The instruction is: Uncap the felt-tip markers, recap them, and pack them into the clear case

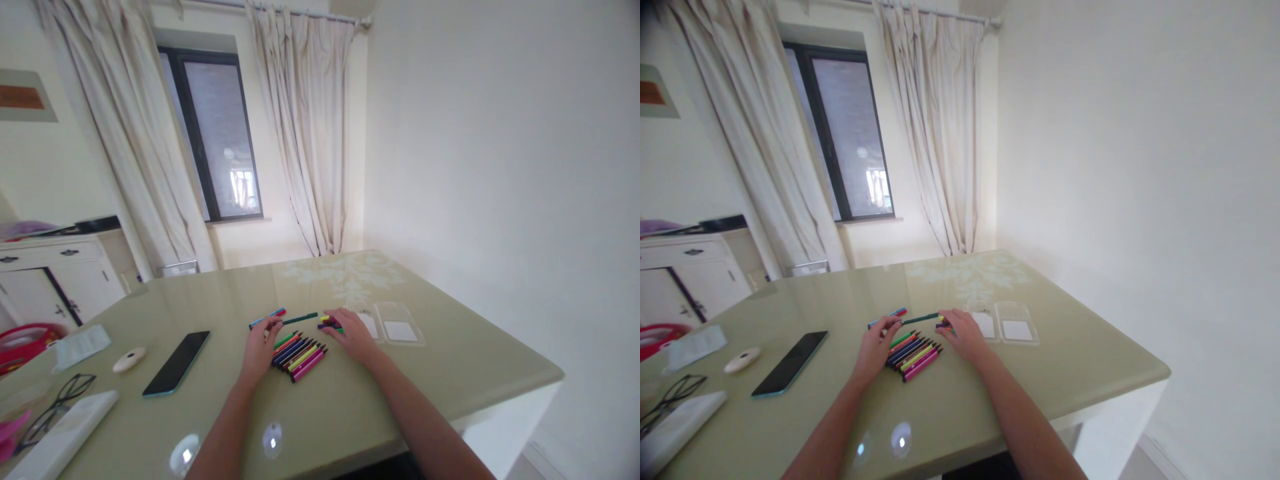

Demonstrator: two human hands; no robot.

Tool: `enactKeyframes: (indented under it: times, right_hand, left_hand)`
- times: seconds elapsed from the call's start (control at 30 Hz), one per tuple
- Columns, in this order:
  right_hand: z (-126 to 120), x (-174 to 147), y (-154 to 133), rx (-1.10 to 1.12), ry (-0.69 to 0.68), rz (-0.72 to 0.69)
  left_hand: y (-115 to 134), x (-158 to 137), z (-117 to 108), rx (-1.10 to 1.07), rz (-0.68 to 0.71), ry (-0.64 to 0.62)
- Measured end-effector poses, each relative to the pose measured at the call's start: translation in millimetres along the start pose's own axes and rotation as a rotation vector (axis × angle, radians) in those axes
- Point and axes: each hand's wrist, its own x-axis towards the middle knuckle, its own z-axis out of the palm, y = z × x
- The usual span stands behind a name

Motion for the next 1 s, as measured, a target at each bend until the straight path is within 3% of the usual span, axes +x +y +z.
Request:
enactKeyframes:
  times: [0.13, 0.33, 0.6, 0.7, 0.87, 1.0]
  right_hand:
    - [6.9, 0.8, -7.1, 0.061, 0.035, -0.004]
    - [8.5, 0.1, -5.9, 0.207, 0.072, 0.047]
    - [9.8, -0.1, -4.6, 0.312, 0.200, 0.053]
    - [7.9, -0.8, -6.3, 0.310, 0.193, -0.003]
    - [6.8, -1.4, -13.7, 0.278, 0.079, -0.142]
    - [5.4, 1.0, -14.2, 0.237, 0.071, -0.163]
  left_hand:
    - [16.1, -3.7, 9.0, -0.144, 0.041, 0.004]
    - [21.3, -5.1, 9.3, -0.275, 0.053, -0.020]
    - [28.2, -10.1, 16.3, -0.331, 0.079, -0.146]
    - [29.6, -12.7, 15.8, -0.258, 0.121, -0.138]
    - [31.8, -16.2, 14.2, 0.108, 0.386, -0.101]
    - [32.9, -14.7, 16.1, 0.269, 0.425, -0.089]
